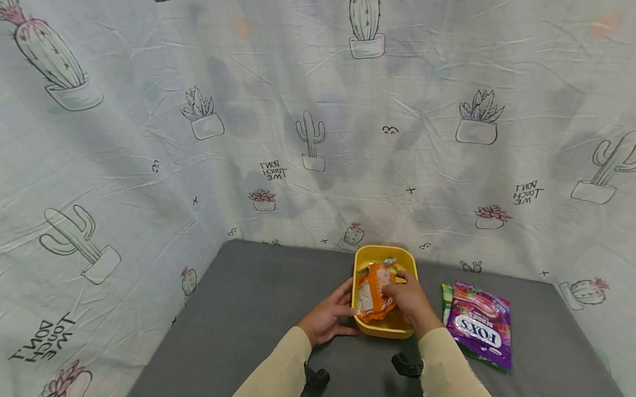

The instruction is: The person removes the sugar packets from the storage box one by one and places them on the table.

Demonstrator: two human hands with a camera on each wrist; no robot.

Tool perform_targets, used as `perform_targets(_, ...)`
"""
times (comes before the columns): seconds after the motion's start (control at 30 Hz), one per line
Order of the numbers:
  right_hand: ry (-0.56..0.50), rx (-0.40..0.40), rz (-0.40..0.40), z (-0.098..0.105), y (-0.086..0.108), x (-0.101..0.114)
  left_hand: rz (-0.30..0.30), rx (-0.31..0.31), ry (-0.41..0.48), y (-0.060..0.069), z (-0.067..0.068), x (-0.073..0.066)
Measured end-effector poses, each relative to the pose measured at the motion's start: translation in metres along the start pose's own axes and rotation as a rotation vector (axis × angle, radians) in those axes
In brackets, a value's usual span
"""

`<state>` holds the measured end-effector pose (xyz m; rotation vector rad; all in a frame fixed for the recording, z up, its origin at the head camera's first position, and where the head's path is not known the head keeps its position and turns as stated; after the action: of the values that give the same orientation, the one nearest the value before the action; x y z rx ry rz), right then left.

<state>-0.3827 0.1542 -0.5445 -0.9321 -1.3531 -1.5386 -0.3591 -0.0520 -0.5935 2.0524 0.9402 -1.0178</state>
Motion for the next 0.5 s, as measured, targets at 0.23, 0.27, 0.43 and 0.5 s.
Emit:
perform_targets(0.23,0.011,-0.002,0.022,0.0024,0.0019,0.0,0.001,0.005,0.0,-0.0001,-0.0002,0.0005)
perform_targets(0.27,0.013,-0.003,0.025,0.0027,0.0024,-0.0003,0.001,0.004,-0.001,-0.0003,0.0001,0.0008)
perform_targets(0.43,0.001,-0.005,0.036,0.0033,0.0036,-0.0021,0.001,-0.008,-0.007,-0.0011,0.0017,0.0023)
perform_targets(0.5,-0.003,-0.006,0.037,0.0037,0.0039,-0.0029,0.0,-0.01,-0.012,-0.0016,0.0023,0.0029)
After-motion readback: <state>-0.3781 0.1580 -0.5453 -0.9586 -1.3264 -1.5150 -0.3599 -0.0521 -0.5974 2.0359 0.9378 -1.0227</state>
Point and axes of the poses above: each hand's wrist, its own y-axis away from the middle knuckle, its own z-axis out of the back of the hand, x = y × z, the point moved 5 cm from there along -y, towards the middle knuckle, and after that the axes turned 3 degrees about y, right-handed, at the moved point
